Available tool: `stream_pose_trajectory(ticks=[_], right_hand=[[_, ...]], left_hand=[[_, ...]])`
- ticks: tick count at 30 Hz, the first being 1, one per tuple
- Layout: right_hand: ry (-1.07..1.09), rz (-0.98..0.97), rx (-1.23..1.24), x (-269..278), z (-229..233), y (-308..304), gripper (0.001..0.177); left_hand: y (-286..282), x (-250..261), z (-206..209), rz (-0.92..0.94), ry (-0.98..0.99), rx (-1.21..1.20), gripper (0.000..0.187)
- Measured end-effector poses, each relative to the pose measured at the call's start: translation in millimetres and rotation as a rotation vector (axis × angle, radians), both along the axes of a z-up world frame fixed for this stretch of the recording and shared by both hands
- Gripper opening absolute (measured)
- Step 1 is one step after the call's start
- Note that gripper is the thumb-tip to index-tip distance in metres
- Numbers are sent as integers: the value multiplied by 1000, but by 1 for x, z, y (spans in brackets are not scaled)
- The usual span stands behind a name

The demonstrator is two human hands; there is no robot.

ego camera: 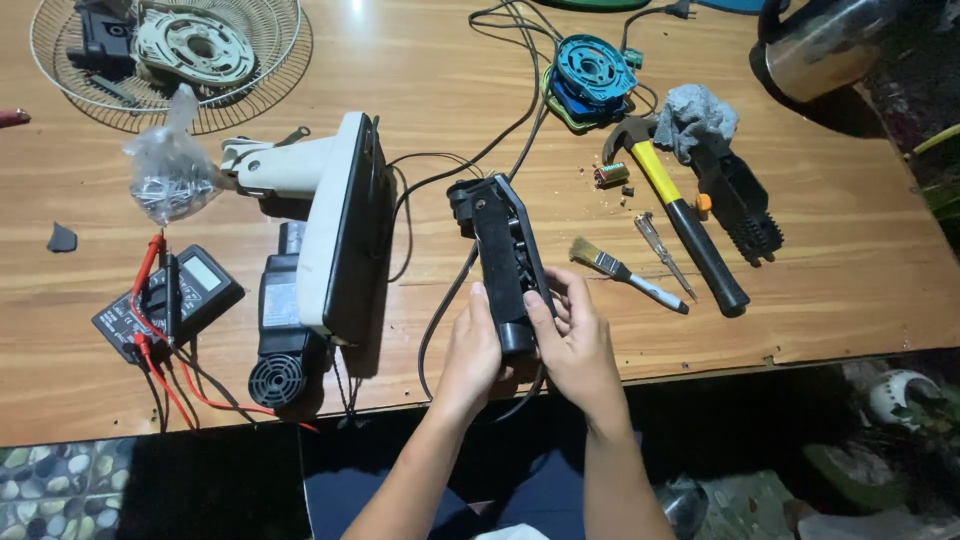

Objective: The person uses a multimeter to test the electrical connections of a disassembled black power tool. They then use a screwdriver to remove screws from the tool's casing and separate the two halves of the housing to access the internal components.

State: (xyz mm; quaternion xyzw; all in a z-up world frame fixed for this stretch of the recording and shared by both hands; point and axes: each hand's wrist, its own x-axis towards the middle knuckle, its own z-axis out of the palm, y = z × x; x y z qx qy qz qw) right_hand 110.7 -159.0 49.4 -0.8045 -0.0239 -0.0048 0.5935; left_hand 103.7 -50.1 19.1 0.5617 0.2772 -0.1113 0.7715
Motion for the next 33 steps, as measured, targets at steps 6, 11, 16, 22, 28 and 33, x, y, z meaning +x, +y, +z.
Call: stream_pose_trajectory(ticks=[6, 11, 16, 22, 28, 33], right_hand=[[48, 17, 43, 17, -11, -17, 41], [-2, -20, -86, 27, 1, -15, 31], [-107, -61, -171, 26, -5, -11, 17], [-151, -106, -93, 31, -20, -14, 13], [-124, -80, -11, 30, -30, -21, 11], [-127, -75, -39, 22, -32, -23, 11]], left_hand=[[1, 1, -10, -55, -85, 172, 69], [-2, -7, 14, -123, -188, 267, 63], [-2, -13, 16, -124, -157, 276, 62], [3, -15, 17, -74, -159, 280, 60], [3, -15, 10, -39, -160, 274, 59], [-4, -23, 11, 107, -503, 787, 58]])
